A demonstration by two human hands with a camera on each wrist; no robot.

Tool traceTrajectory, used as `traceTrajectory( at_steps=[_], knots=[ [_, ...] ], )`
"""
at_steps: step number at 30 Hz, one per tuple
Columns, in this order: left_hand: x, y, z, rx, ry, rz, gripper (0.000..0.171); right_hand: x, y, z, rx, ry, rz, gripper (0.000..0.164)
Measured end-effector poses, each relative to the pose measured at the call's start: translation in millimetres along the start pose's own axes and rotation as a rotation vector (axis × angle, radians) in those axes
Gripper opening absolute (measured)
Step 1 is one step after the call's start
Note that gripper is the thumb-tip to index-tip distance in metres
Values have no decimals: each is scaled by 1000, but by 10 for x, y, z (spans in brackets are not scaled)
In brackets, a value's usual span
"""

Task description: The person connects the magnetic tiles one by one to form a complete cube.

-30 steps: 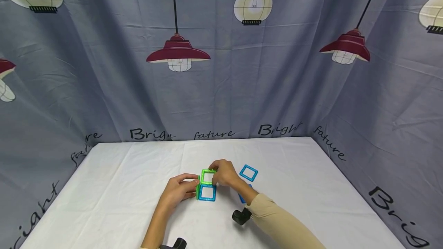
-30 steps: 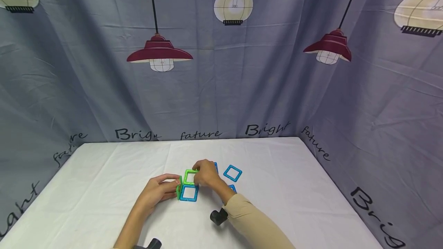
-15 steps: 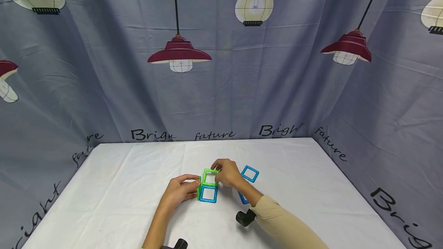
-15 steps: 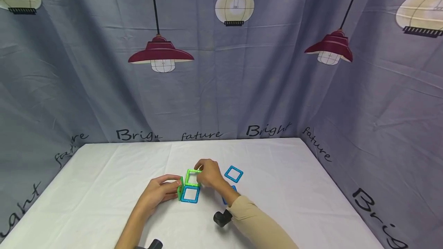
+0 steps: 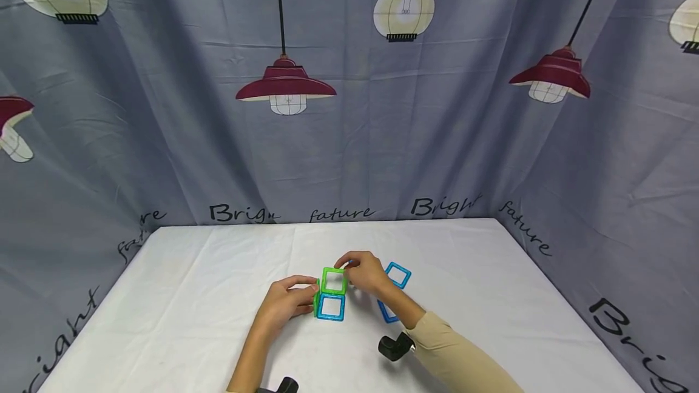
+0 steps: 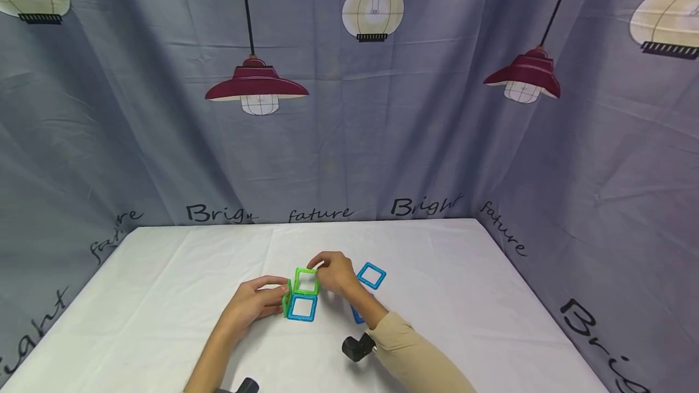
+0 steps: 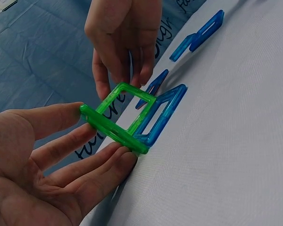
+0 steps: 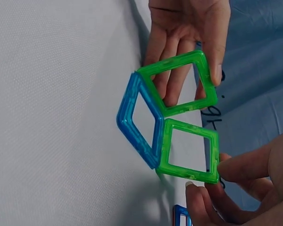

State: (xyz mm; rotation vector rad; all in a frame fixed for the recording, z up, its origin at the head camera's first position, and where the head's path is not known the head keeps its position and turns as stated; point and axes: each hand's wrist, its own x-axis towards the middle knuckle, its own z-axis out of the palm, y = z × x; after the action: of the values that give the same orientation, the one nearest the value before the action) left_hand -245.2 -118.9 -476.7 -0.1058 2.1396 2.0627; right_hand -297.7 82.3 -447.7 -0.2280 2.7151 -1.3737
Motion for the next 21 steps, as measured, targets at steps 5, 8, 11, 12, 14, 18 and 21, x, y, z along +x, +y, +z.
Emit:
traceTrajectory(
  at_steps=[5,8,11,12,14,18,21],
  knots=[
    [5,-5,-5,0,0,1,38,-3,-2,-5,46,-26,6,24],
    [4,-4,-2,-2,-7,9,37,-11,-1,-13,58,-38,7,24],
    [2,-2,4,3,-10,9,38,-25,-1,-18,67,-47,7,24],
    [1,-1,6,6,-10,9,38,-31,-2,-19,71,-49,9,24],
    [-1,-2,10,13,-10,7,40,-42,-6,-22,76,-51,8,23],
    [-13,6,8,14,-21,12,43,-67,-23,-26,88,-61,3,23],
    [-25,16,6,12,-32,22,44,-76,-33,-28,89,-73,-2,22]
  ],
)
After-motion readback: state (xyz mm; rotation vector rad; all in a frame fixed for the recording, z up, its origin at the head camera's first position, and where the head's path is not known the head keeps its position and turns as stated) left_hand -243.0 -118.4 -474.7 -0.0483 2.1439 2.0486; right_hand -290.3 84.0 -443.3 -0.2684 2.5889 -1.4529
